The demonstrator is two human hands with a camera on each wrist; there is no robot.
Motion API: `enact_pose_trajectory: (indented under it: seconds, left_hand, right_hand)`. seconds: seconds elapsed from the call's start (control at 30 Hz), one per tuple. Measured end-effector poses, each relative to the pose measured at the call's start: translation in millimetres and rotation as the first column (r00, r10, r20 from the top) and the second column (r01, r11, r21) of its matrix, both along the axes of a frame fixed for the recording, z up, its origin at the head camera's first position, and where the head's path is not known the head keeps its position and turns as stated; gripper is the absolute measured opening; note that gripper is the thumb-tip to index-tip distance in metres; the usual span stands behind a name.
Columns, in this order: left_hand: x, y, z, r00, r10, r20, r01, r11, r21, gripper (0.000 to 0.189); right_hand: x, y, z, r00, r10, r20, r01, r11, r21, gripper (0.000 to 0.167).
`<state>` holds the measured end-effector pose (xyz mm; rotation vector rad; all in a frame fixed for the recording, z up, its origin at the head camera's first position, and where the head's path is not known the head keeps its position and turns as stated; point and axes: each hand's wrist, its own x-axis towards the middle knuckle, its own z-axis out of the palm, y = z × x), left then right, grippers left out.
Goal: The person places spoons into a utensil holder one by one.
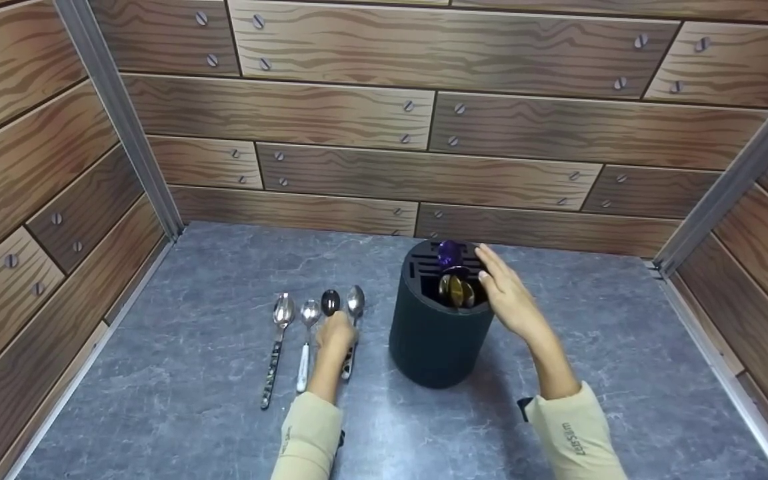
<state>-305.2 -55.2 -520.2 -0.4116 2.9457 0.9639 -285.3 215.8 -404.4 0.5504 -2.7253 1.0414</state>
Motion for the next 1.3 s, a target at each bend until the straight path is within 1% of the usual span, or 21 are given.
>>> enact_pose_trajectory:
  seconds: [0.17, 0.3, 0.37, 0.47, 0.6, 0.7, 0.97, 1.17, 1.3]
  left_hand:
    - [-1.4, 1.6, -0.9, 1.0, 0.011, 0.023, -0.012, 1.0, 0.008, 0.009]
    - [-0.9, 2.8, -0.2, 1.0, 0.015, 0.007, -0.015, 1.0, 0.005, 0.008]
    - [0.0, 3.3, 1.1, 1.0, 0.017, -0.009, -0.017, 1.0, 0.01, 0.007]
    - [1.5, 4.4, 3.1, 0.998, 0.025, -0.051, -0.023, 0.999, 0.029, 0.008]
    - [3.0, 6.2, 5.3, 0.992, 0.05, -0.115, -0.044, 0.998, 0.054, 0.008]
    - [4.1, 7.7, 7.1, 0.987, 0.065, -0.146, -0.057, 0.997, 0.056, 0.007]
    - [6.8, 10.7, 13.1, 0.978, 0.079, -0.191, -0.064, 0.994, 0.084, 0.007]
    - [9.8, 12.3, 17.6, 0.971, 0.073, -0.227, -0.048, 0.993, 0.111, 0.008]
    - [12.3, 13.7, 20.4, 0.964, 0.076, -0.257, -0.048, 0.992, 0.115, 0.008]
  right_hand:
    - [1.1, 0, -0.2, 1.0, -0.004, 0.01, 0.004, 1.0, -0.008, 0.046]
    - [0.5, 0, -1.2, 1.0, -0.002, -0.002, 0.002, 1.0, -0.019, 0.045]
    - [0.4, 0, -1.4, 1.0, 0.0, -0.009, 0.0, 1.0, -0.025, 0.045]
    - [0.5, -1, -1.4, 1.0, -0.002, -0.018, 0.002, 1.0, -0.031, 0.045]
    - [0.4, -1, -1.7, 1.0, -0.007, -0.021, 0.007, 1.0, -0.03, 0.045]
    - [0.1, -1, -1.9, 1.0, -0.009, -0.022, 0.008, 0.999, -0.031, 0.044]
    - [-0.6, 0, -2.8, 0.999, -0.002, -0.034, 0.0, 0.999, -0.04, 0.044]
    - [0.4, 0, -2.5, 1.0, 0.001, -0.019, -0.002, 0.999, -0.049, 0.044]
    - [0.1, -2, -2.4, 1.0, -0.005, -0.021, 0.004, 0.999, -0.05, 0.044]
